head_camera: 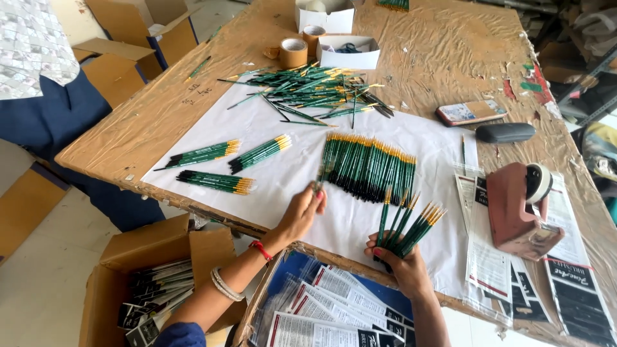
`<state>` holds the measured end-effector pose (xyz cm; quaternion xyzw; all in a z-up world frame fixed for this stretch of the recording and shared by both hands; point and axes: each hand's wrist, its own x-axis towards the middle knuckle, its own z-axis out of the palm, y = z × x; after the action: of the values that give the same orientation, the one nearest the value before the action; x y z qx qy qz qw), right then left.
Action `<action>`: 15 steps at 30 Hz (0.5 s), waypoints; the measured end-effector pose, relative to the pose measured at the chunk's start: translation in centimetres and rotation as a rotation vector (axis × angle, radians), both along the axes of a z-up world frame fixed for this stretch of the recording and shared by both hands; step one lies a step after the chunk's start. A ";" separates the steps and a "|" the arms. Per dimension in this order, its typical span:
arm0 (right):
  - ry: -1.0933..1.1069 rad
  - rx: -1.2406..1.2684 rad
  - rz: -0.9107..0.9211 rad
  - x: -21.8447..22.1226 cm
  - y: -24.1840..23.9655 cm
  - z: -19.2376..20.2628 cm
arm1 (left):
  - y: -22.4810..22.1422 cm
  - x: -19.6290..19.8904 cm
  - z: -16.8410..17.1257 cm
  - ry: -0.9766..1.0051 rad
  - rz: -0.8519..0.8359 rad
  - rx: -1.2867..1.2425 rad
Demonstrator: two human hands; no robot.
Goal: Sorting and aligning green paintbrushes on a work table.
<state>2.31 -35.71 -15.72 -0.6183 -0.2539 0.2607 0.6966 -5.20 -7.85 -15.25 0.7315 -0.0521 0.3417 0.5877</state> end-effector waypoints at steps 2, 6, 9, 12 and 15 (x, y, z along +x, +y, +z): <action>0.014 -0.044 -0.014 -0.1 0.1 0.2 | 0.3 -0.8 0.8 0.160 -0.045 0.053; 0.058 0.168 -0.111 1.0 -0.5 -2.1 | 1.3 -1.4 6.1 0.588 -0.209 0.415; 0.204 0.309 -0.191 2.2 -0.9 -3.7 | 3.9 1.8 7.2 0.800 -0.307 0.656; 0.224 0.302 -0.210 2.2 -0.7 -3.0 | 7.7 7.8 7.1 0.597 -0.045 0.904; 0.216 0.305 -0.173 2.7 -0.7 -3.7 | 8.8 10.2 12.1 -0.014 0.413 1.011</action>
<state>5.04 -36.44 -19.39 -0.4937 -0.1603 0.2230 0.8251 4.96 0.92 -3.16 0.9155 -0.0690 0.3875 0.0833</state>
